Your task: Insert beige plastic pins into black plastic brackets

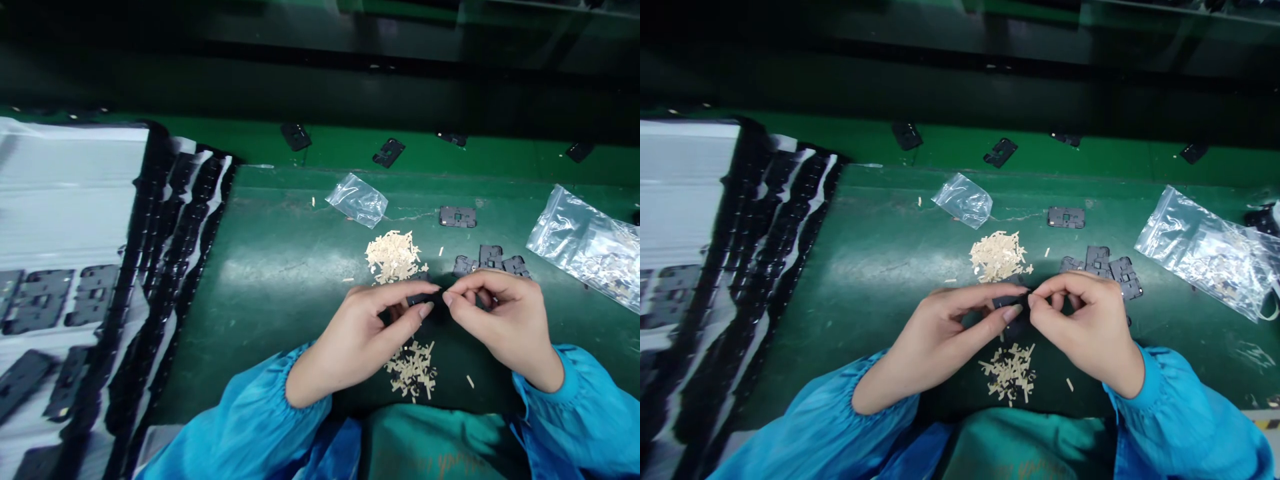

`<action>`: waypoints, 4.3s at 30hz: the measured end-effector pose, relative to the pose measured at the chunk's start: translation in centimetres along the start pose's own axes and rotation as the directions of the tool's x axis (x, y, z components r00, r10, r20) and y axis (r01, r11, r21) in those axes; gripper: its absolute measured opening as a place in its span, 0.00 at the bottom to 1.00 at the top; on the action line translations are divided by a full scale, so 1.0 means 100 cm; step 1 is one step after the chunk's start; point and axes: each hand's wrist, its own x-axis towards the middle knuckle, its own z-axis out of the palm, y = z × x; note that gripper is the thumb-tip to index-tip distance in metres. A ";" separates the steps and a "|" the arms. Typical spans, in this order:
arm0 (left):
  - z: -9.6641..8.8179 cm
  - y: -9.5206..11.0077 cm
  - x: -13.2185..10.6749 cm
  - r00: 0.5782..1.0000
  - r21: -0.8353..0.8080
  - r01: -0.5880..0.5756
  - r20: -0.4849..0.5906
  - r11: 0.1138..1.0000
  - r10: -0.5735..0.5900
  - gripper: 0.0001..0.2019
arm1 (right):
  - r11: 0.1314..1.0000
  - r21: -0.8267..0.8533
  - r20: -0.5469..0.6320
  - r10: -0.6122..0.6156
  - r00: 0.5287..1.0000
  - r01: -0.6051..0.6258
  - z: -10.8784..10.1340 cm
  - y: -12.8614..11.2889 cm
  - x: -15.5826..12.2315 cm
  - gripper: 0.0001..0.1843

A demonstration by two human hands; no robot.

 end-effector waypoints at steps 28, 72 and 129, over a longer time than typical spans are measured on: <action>-0.002 0.000 0.002 0.996 -0.136 0.013 -0.090 0.991 -0.026 0.23 | 0.944 0.042 0.191 0.313 0.930 -0.326 0.004 -0.004 0.002 0.05; -0.008 0.010 0.005 0.993 -0.269 0.100 -0.037 0.958 -0.115 0.23 | 0.844 0.194 0.342 0.420 0.841 -0.500 -0.004 -0.002 0.014 0.06; 0.004 -0.005 0.008 0.989 -0.661 0.070 -0.053 0.747 -0.139 0.13 | 0.893 0.379 0.212 0.172 0.962 -0.243 0.008 0.006 -0.005 0.06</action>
